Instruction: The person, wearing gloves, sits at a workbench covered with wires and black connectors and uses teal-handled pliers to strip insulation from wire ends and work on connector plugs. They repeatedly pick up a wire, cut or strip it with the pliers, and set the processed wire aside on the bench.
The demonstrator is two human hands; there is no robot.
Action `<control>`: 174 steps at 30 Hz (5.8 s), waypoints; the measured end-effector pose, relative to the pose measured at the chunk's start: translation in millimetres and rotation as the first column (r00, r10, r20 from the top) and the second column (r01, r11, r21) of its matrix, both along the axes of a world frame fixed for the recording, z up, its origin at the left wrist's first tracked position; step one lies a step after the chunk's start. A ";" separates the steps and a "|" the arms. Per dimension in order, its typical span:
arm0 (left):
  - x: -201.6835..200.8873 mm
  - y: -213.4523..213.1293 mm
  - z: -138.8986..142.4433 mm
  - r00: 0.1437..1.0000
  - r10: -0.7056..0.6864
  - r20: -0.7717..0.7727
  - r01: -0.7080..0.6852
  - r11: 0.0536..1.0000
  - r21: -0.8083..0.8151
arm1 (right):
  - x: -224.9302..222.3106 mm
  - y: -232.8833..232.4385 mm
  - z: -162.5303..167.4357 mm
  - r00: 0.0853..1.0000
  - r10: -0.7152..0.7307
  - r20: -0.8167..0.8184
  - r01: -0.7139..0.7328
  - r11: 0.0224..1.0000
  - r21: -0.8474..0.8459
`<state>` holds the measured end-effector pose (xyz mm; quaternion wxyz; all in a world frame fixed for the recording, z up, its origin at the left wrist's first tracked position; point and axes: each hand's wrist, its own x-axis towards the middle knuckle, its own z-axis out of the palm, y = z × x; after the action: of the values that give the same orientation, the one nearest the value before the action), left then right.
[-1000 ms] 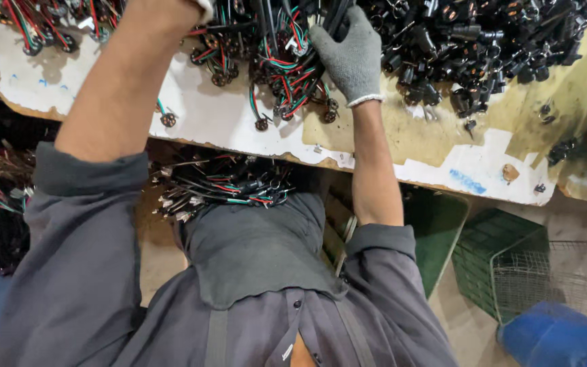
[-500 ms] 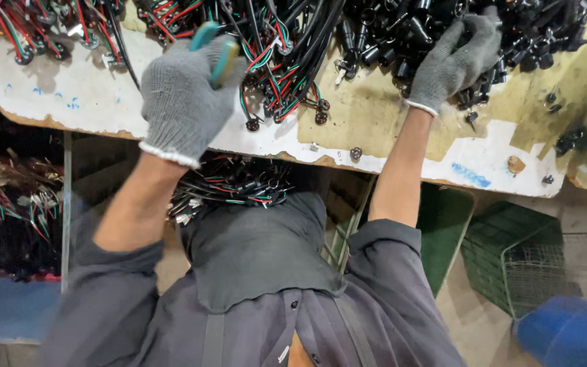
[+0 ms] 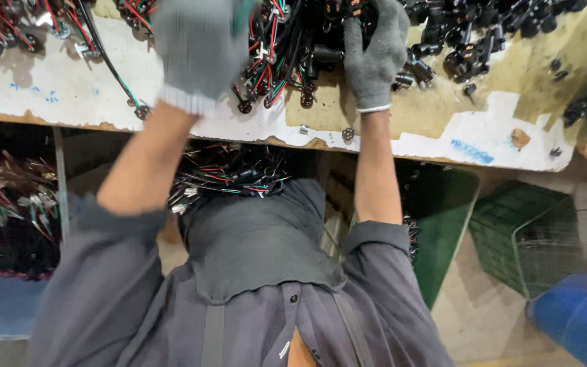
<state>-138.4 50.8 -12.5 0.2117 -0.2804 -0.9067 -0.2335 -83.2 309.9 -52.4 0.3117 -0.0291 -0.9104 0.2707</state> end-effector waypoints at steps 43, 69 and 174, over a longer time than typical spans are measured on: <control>107.2 -49.7 -40.2 0.787 0.184 0.589 -0.010 0.958 -0.286 | 120.9 -95.8 42.6 0.735 0.614 0.287 -0.558 0.789 -0.258; 145.5 -47.3 44.0 0.738 -0.445 0.508 -0.029 0.731 0.682 | 112.9 -98.2 44.5 0.608 0.746 0.271 -0.604 0.656 -0.452; 103.0 -44.5 77.9 0.533 -0.706 0.466 0.376 0.691 0.617 | 122.8 -96.9 67.8 0.576 0.751 0.323 -0.522 0.642 -0.562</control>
<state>-35.4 6.3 65.4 -0.1599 -0.3944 -0.7002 -0.5732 39.6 213.0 15.5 -0.0879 0.1709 -0.8263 0.5294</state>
